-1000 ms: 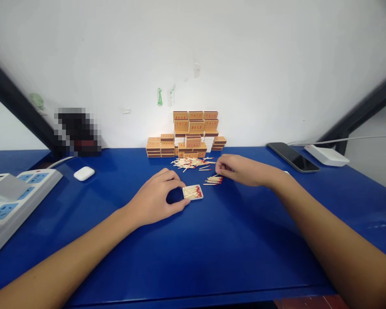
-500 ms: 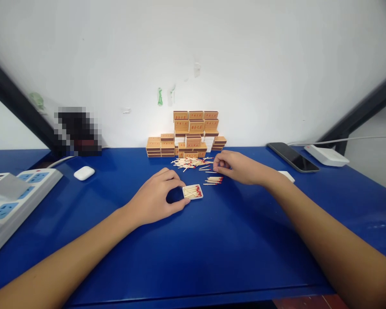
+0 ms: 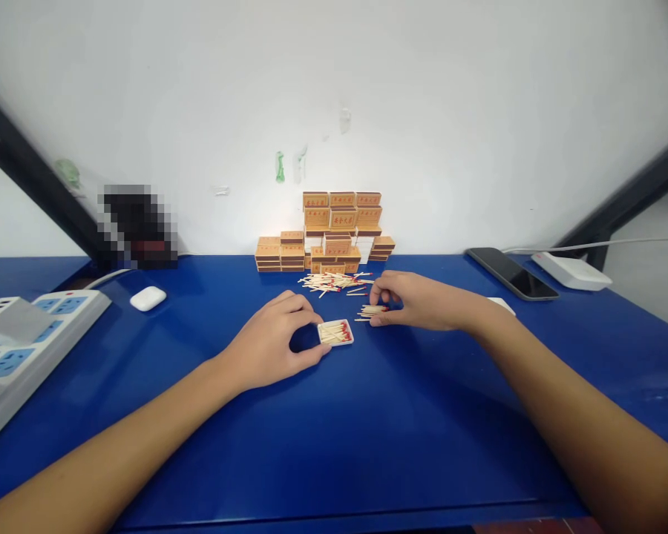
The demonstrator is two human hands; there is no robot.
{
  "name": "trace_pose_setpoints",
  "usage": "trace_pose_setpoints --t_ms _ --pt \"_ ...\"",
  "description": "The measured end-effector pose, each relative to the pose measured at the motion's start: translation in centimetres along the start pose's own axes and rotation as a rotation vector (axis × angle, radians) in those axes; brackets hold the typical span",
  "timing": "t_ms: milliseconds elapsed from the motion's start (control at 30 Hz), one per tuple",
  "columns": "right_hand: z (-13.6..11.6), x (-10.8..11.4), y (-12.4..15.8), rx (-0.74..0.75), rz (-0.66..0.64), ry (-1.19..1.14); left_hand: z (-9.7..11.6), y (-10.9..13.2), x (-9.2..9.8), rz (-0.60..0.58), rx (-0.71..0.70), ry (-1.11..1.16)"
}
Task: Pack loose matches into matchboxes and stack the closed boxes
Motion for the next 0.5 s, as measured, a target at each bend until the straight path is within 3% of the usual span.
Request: trace_pose_setpoints --t_ms 233,500 --pt "-0.25 -0.45 -0.23 0.012 -0.020 0.032 0.02 -0.09 0.01 -0.003 0.002 -0.005" --pt "-0.98 0.00 0.42 0.063 0.059 0.004 0.05 0.06 -0.04 -0.004 0.003 -0.001"
Point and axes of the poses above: each hand's wrist, its own y-axis away from the middle knuckle, its own x-axis out of the back of the hand, z = x × y, the point moved 3 cm from there along -y, towards the middle knuckle, and after that the axes turned 7 degrees about -x, right-handed, at the moved point
